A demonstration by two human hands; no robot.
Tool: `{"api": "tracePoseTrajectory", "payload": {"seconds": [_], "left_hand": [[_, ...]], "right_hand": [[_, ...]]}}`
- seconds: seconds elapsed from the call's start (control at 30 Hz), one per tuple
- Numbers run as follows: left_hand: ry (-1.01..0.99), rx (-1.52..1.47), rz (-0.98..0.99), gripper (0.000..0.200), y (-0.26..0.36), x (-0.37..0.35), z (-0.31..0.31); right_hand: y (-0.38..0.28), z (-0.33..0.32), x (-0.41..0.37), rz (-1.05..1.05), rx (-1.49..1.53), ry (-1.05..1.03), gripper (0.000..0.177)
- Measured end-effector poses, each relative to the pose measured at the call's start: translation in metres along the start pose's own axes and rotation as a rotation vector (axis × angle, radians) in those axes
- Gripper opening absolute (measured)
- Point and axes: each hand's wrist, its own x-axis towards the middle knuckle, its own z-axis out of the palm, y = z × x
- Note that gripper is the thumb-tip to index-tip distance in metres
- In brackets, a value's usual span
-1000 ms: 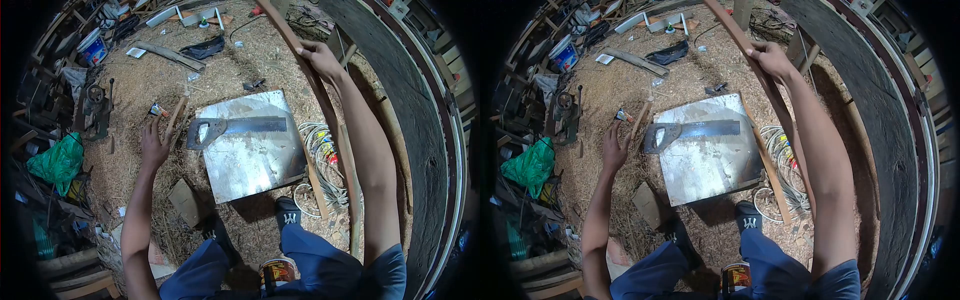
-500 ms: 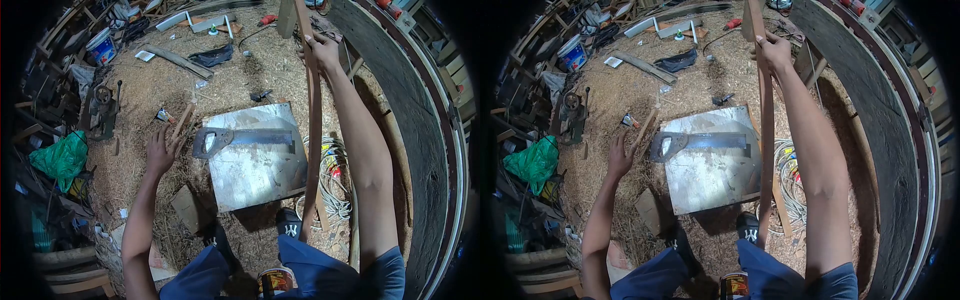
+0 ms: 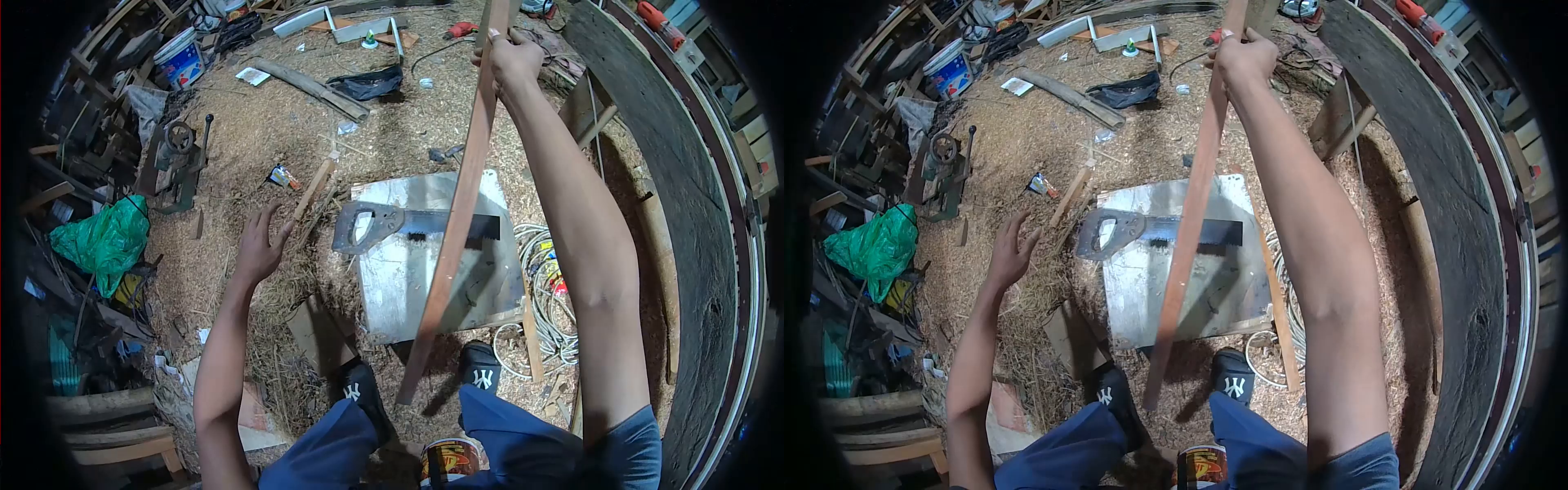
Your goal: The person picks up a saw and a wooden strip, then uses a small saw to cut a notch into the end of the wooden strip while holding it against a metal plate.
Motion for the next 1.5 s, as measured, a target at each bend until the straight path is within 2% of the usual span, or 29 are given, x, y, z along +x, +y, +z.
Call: {"api": "tracePoseTrajectory", "payload": {"seconds": [0.07,0.13,0.3,0.37,0.5,0.57,0.67,0.8,0.9,0.97,1.0,1.03,1.1,1.13,1.17,1.23,1.27,1.3,1.37,1.5], "left_hand": [[-0.028,-0.033,-0.013,0.057,-0.003,-0.003,-0.011],[-0.093,-0.197,-0.064,0.052,-0.013,-0.006,-0.019],[-0.178,-0.361,-0.185,0.049,-0.034,-0.017,-0.031],[-0.24,-0.45,-0.261,0.05,-0.037,-0.022,-0.035],[-0.32,-0.468,-0.229,0.053,-0.054,-0.037,-0.024],[-0.449,-0.449,-0.19,0.055,-0.054,-0.04,-0.026],[-0.542,-0.493,-0.224,0.056,-0.051,-0.043,-0.026],[-0.505,-0.46,-0.175,0.052,-0.044,-0.044,-0.03],[-0.582,-0.469,-0.208,0.054,-0.023,-0.046,-0.035],[-0.765,-0.561,-0.107,0.057,-0.019,-0.049,-0.018],[-0.883,-0.555,-0.103,0.065,-0.001,-0.046,-0.027],[-0.903,-0.664,-0.157,0.065,0.008,-0.053,-0.026],[-0.827,-0.654,-0.114,0.062,0.019,-0.063,-0.02],[-0.893,-0.82,-0.222,0.059,0.022,-0.064,-0.02],[-0.893,-0.821,-0.222,0.059,0.017,-0.065,-0.019],[-0.75,-0.832,-0.353,0.058,0.001,-0.069,-0.015],[-0.657,-0.862,-0.391,0.059,-0.004,-0.072,-0.011],[-0.659,-0.863,-0.391,0.059,-0.008,-0.073,-0.012],[-0.477,-0.715,-0.482,0.06,-0.016,-0.076,-0.018],[-0.321,-0.576,-0.44,0.059,-0.036,-0.086,-0.029]], "right_hand": [[-0.004,0.012,-0.011,0.034,0.023,-0.012,0.037],[-0.008,0.025,-0.029,0.066,0.127,-0.037,0.028],[0.004,0.054,-0.092,0.139,0.168,-0.025,0.023],[0.006,0.055,-0.121,0.238,0.214,-0.003,0.022],[0.025,0.044,-0.158,0.326,0.198,-0.013,0.021],[0.034,0.035,-0.172,0.405,0.327,-0.011,0.021],[0.049,0.025,-0.184,0.412,0.325,-0.019,0.024],[0.054,0.015,-0.205,0.433,0.373,-0.024,0.025],[0.055,0.017,-0.223,0.472,0.396,0.011,0.026],[0.058,0.021,-0.232,0.477,0.46,0.014,0.024],[0.069,0.022,-0.233,0.485,0.483,-0.039,0.025],[0.07,0.023,-0.235,0.491,0.483,-0.037,0.025],[0.065,0.027,-0.239,0.546,0.6,-0.07,0.023],[0.06,0.025,-0.241,0.57,0.591,-0.083,0.021],[0.054,0.021,-0.242,0.569,0.591,-0.083,0.021],[0.048,0.006,-0.238,0.573,0.626,-0.216,0.019],[0.054,-0.001,-0.233,0.538,0.582,-0.224,0.021],[0.055,-0.011,-0.225,0.539,0.58,-0.223,0.021],[0.053,-0.033,-0.205,0.499,0.518,-0.322,0.024],[0.038,-0.072,-0.158,0.381,0.489,-0.318,0.047]]}}
